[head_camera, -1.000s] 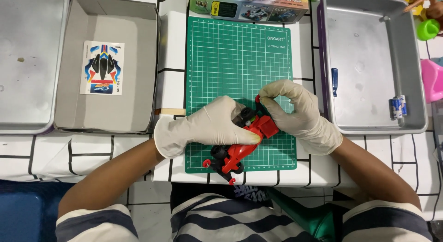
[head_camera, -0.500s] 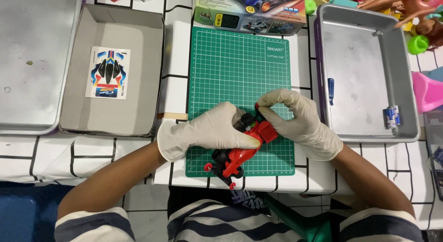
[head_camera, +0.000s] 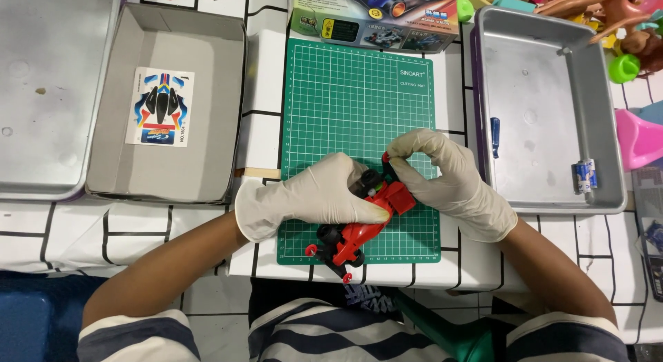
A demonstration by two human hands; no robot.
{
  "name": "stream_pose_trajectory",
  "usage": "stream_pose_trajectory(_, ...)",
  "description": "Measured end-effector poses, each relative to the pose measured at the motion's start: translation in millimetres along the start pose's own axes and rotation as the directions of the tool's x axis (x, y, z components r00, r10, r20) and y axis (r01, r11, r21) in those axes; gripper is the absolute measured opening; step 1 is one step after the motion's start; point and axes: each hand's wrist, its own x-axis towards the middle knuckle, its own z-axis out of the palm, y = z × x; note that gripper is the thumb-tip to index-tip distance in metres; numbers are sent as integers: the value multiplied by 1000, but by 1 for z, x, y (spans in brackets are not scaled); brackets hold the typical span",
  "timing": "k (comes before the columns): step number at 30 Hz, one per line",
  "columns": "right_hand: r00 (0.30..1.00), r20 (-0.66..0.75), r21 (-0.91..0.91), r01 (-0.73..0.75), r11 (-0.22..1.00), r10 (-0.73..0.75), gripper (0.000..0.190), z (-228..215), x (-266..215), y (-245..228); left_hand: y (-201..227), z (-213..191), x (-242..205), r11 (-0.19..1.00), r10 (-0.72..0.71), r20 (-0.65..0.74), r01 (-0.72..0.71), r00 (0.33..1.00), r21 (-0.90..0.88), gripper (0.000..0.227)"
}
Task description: The person assembles a red toy car chassis on a green cutting mat. They attach black wheels and red wheel caps to the chassis by hand, then use a blue screwdriver to tighten the screws on the wheels.
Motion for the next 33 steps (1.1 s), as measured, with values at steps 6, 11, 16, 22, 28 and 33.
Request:
stream_pose_trajectory(6, 999, 36, -48, 34, 998, -33, 21, -1, -1, 0, 0, 1, 0, 1000, 9, -3, -9, 1000, -5, 33)
stream_pose_trajectory(11, 997, 73, -43, 44, 998, -40, 23, -3, 2, -2, -2, 1, 0, 1000, 14, -8, -14, 1000, -10, 32)
stream_pose_trajectory(16, 990, 136, -31, -18, 999, 23, 26, -7, 4, 2, 0, 1, 0, 1000, -1, 5, 1, 1000, 10, 36)
stream_pose_trajectory(22, 985, 156, -70, -65, 995, 75, 28, -7, 8, -3, 2, 2, -1, 1000, -13, 10, 13, 1000, -4, 35)
stream_pose_trajectory(28, 991, 115, -99, -58, 993, 69, 30, -8, 3, 1, 2, 2, 0, 1000, -6, -4, 6, 1000, -11, 33)
stream_pose_trajectory(33, 996, 83, -117, 35, 993, -25, 28, -8, 6, -10, 0, 2, 0, 1000, -8, 0, 8, 1000, -25, 35)
